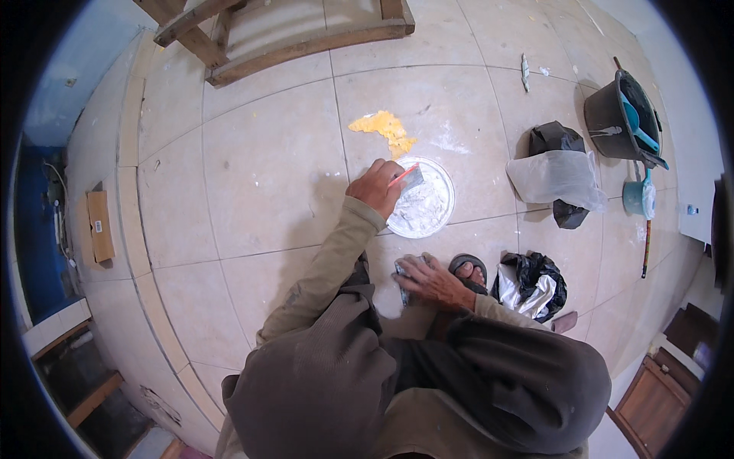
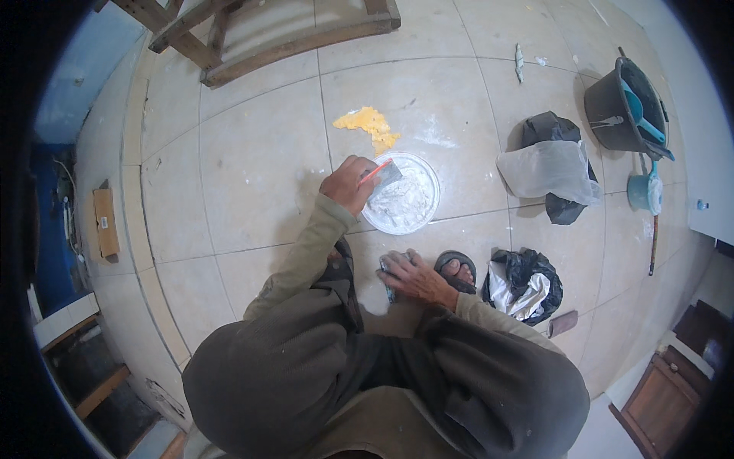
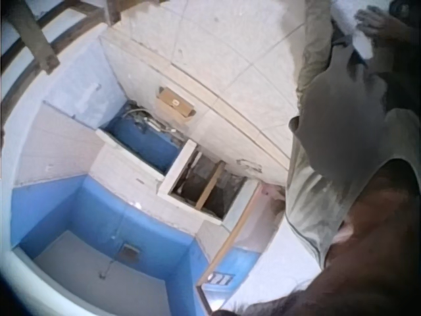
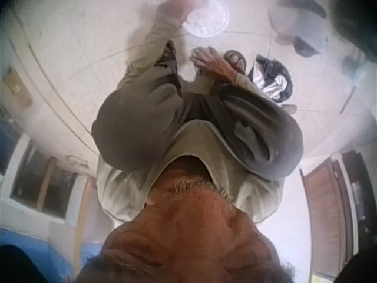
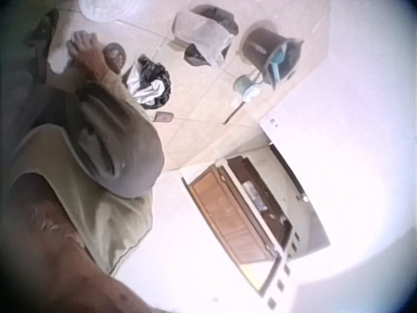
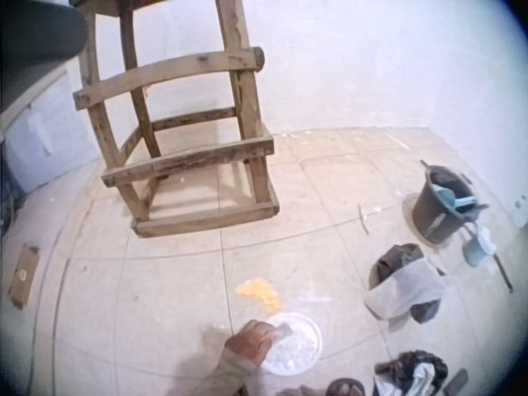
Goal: The person sits on the floor and mixes a white compound in a container using a trowel. They then stand up, transfer the compound to a hawk, and apply it to a wall area around a window frame using the trowel.
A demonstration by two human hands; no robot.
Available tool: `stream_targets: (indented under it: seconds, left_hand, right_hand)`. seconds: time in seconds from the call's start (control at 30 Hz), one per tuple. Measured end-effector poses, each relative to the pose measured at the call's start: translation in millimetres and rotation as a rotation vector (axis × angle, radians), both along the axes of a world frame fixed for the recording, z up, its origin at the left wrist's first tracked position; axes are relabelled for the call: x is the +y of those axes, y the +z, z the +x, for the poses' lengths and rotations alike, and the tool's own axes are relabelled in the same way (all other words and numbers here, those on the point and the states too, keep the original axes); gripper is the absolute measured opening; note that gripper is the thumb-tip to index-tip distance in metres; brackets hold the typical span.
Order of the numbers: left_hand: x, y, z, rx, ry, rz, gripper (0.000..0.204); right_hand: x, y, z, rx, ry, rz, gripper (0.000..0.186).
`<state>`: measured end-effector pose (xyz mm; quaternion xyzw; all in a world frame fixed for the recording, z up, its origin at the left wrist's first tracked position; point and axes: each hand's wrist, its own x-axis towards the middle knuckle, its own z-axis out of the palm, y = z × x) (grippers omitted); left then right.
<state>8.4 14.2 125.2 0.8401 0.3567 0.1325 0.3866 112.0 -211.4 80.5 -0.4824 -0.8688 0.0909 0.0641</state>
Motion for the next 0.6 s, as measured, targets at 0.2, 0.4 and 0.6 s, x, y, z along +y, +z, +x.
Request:
stream_targets:
  seconds: [0.2,0.4,0.6]
  left_hand:
    - [3,-7,-9,0.01,0.108,-0.257,0.032]
    - [2,-11,-11,-0.046,0.138,-0.219,0.042]
    - [-2,-5,-24,-0.096,0.219,-0.408,0.044]
  right_hand:
    - [15,-11,-7,-0.098,0.076,-0.002,0.04]
    - [32,-16,4,0.261,-0.066,-0.336,0.034]
    - [14,61,51,0.332,-0.345,-0.688,0.03]
